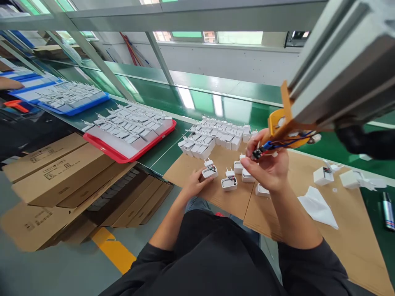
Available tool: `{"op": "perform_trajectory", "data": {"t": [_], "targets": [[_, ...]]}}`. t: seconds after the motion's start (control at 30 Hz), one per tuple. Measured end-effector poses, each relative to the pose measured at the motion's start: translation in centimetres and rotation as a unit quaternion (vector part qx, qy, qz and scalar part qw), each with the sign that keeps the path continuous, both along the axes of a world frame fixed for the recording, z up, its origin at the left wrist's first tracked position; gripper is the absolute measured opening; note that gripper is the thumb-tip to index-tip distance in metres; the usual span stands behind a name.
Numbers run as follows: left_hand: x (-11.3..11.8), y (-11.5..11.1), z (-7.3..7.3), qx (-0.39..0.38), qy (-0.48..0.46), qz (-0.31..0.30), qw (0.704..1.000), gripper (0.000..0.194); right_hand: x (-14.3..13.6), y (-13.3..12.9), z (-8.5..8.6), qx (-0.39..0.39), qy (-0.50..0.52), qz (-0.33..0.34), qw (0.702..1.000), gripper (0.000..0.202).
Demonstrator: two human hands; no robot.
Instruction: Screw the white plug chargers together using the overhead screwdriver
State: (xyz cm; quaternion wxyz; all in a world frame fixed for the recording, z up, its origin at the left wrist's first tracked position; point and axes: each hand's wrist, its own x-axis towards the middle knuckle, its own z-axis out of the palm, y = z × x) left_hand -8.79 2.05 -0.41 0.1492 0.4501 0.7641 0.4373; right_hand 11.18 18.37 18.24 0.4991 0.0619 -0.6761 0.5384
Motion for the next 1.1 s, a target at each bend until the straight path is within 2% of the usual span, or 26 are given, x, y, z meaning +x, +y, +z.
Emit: {"op": "perform_trajectory", "data": {"t": [0.07,0.1,0.17,0.23,0.27,0.4,0.53,0.63,0.83,0.97,1.1], "targets": [[-1.1,-0.2,0.5,0.016,-0.002,-0.015,1.000,0.064,0.1,0.4,-0.1,-0.013,-0.005,-0.003,1.000,0.037],[-1.7,-0.1,1.0,0.025,0.010,0.007,1.000,0.065,0.2,0.5,-0.1,-0.018,-0.008,-0.006,1.000,0.039],[-3.1,0.8,1.8,0.032,0.081,0.092,0.992,0.059,0.4,0.6,-0.1,-0.022,-0.010,-0.013,1.000,0.041],[-4.3,2.3,2.5,0.003,0.184,0.163,0.969,0.050,0.5,0.6,-0.1,-0.021,-0.009,-0.024,0.999,0.041],[-4.6,3.1,2.7,-0.020,0.228,0.178,0.957,0.049,0.6,0.6,-0.1,-0.020,-0.009,-0.028,0.999,0.040],[-4.9,5.2,2.4,-0.081,0.296,0.179,0.935,0.050,0.9,0.8,-0.2,-0.018,-0.005,-0.036,0.999,0.039],[-4.2,5.0,1.6,-0.062,0.307,0.174,0.934,0.043,1.2,1.3,-0.5,-0.014,-0.003,-0.032,0.999,0.040],[-4.3,4.6,1.3,-0.048,0.296,0.165,0.940,0.041,1.2,1.6,-0.7,-0.011,-0.007,-0.031,0.999,0.044],[-4.8,4.4,1.5,-0.002,0.217,0.167,0.962,0.036,1.1,1.7,-0.5,0.005,-0.015,-0.047,0.999,0.046],[-3.7,1.9,2.5,0.102,0.127,0.188,0.969,0.041,1.3,1.5,-0.5,-0.009,-0.029,-0.054,0.998,0.047],[-2.7,-1.4,4.0,0.185,0.035,0.230,0.955,0.051,1.3,1.5,-0.7,-0.021,-0.012,-0.048,0.999,0.047]]}}
